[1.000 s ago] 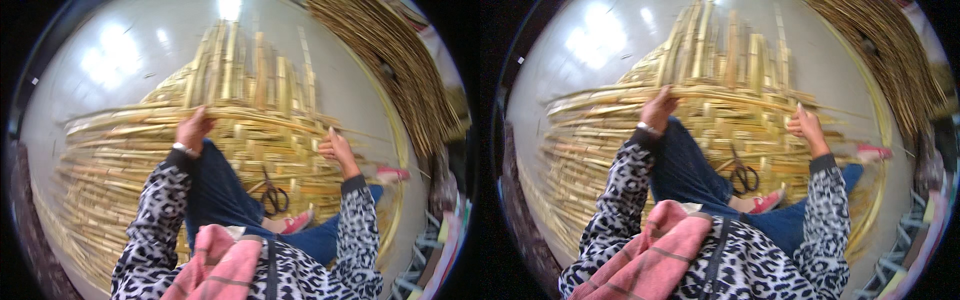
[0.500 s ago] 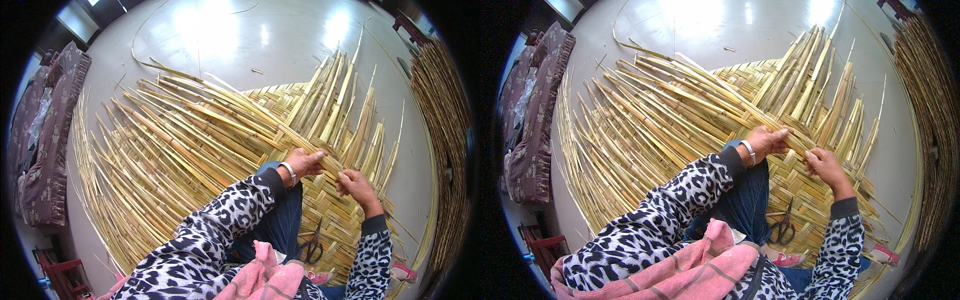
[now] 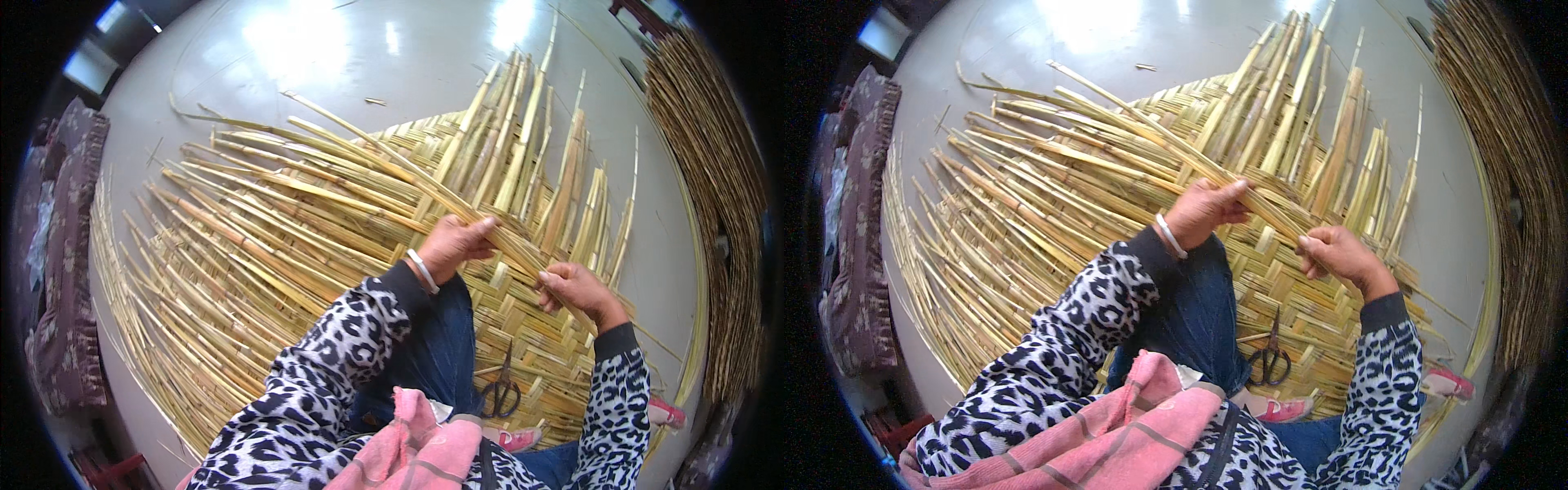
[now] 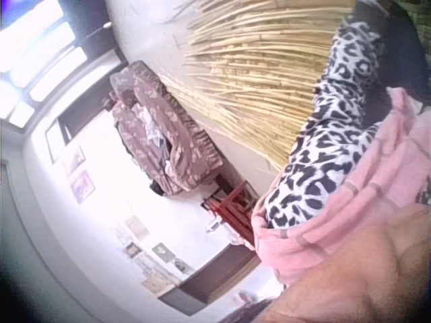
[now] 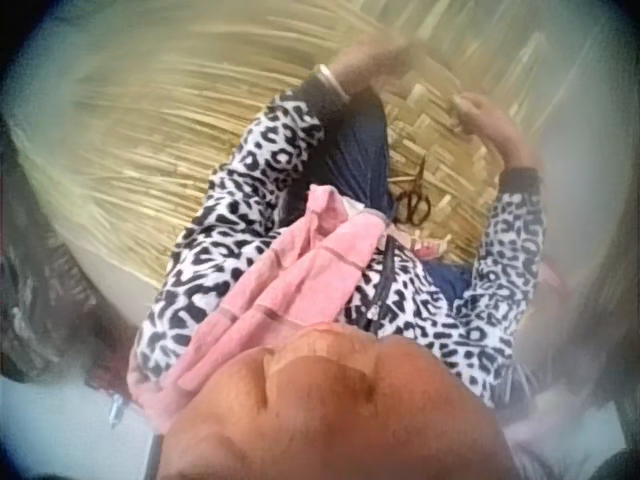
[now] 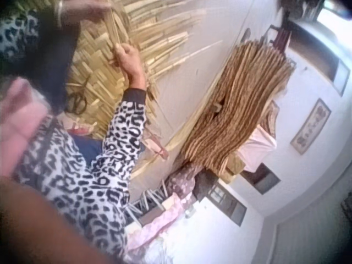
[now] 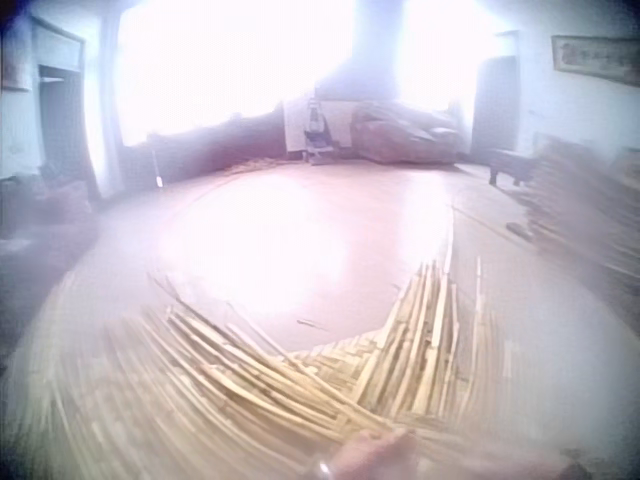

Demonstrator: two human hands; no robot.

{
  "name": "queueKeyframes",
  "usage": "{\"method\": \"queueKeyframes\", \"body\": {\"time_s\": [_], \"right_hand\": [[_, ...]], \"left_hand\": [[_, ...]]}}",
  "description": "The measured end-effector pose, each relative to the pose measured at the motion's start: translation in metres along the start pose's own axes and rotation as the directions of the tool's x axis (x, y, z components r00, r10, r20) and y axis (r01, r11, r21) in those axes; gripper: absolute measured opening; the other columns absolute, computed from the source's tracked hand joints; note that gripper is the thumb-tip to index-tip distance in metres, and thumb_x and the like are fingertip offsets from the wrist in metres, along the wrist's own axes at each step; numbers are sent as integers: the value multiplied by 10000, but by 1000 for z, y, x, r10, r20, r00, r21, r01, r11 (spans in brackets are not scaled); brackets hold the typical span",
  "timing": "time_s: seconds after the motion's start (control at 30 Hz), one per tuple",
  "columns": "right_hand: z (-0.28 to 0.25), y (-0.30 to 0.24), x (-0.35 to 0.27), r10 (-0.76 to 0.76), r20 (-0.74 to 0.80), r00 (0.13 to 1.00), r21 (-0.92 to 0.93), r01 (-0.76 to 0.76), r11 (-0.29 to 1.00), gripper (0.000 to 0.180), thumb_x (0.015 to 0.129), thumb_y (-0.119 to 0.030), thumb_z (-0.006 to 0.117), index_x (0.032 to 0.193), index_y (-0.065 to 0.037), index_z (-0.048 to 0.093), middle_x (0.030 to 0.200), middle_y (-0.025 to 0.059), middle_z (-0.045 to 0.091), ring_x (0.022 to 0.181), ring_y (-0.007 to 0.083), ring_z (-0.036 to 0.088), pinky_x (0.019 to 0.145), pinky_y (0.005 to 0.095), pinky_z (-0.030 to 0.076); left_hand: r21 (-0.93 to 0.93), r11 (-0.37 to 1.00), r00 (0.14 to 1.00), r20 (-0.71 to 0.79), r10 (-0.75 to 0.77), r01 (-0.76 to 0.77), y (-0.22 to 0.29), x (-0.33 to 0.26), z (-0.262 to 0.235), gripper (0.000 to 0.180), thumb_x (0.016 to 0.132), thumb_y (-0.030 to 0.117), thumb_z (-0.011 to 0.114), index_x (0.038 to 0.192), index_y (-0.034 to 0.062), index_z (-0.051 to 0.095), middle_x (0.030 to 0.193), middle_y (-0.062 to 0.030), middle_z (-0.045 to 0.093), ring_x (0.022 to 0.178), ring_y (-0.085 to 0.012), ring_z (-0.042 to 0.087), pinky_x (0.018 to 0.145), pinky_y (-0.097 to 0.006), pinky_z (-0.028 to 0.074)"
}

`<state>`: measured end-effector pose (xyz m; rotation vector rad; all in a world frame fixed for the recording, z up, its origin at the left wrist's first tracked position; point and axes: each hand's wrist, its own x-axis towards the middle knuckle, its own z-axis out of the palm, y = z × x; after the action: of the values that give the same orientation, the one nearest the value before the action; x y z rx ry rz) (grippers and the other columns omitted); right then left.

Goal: The person sits on the floor and weaves thin bamboo strips into a large circular basket base. They interlace the strips by hand, occasionally using scissors to trim excess material and adjust the weave.

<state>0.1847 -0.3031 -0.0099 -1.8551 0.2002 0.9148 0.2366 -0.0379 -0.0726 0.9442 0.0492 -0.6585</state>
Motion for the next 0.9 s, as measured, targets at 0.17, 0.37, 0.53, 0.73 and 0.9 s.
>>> {"method": "queueKeyframes", "body": {"time_s": [0.17, 0.37, 0.53, 0.73, 0.9], "right_hand": [[-8, 12, 1, -85, 15, 996, -96, 87, 992, 240, 982, -220, 571, 911, 6, 613, 794, 78, 679, 696, 157, 683, 639, 285, 565], [-18, 17, 28, -296, -267, 917, -362, 190, 913, 183, 977, -156, 562, 971, 9, 642, 758, 64, 674, 660, 135, 677, 602, 276, 560], [-24, 12, 68, -252, -640, 726, -99, 246, 964, 204, 989, -135, 544, 1107, -8, 650, 772, 63, 680, 641, 115, 670, 575, 255, 559], [-12, 5, 99, -59, -727, 684, 324, 417, 849, 189, 1009, -124, 506, 1085, 18, 605, 836, 90, 679, 669, 130, 683, 543, 220, 552], [12, -8, 127, -97, -672, 734, 487, 537, 689, 199, 1006, -153, 525, 1102, 13, 574, 905, 125, 676, 764, 173, 696, 643, 262, 596]], "left_hand": [[120, 988, 990, -89, 108, -97, 9, 14, -20, 304, 948, 284, 644, 1119, 34, 673, 927, -66, 695, 810, -158, 669, 756, -298, 568], [172, 979, 991, -64, 120, -108, 46, 57, -53, 409, 929, 360, 662, 1153, 19, 647, 1004, -71, 686, 878, -171, 682, 747, -298, 574], [750, 656, 905, -216, 367, -87, 73, 121, -85, 648, 890, 471, 673, 1227, -76, 587, 1090, -182, 672, 1051, -234, 647, 848, -351, 523], [872, 422, 950, -305, 68, 249, 88, 163, -97, 643, 868, 491, 696, 1109, -100, 619, 908, -116, 633, 800, -201, 643, 660, -341, 559], [785, 532, 940, -335, -67, 317, 96, 169, -87, 609, 796, 529, 755, 984, -44, 667, 811, -88, 635, 665, -171, 617, 589, -315, 527]]}}
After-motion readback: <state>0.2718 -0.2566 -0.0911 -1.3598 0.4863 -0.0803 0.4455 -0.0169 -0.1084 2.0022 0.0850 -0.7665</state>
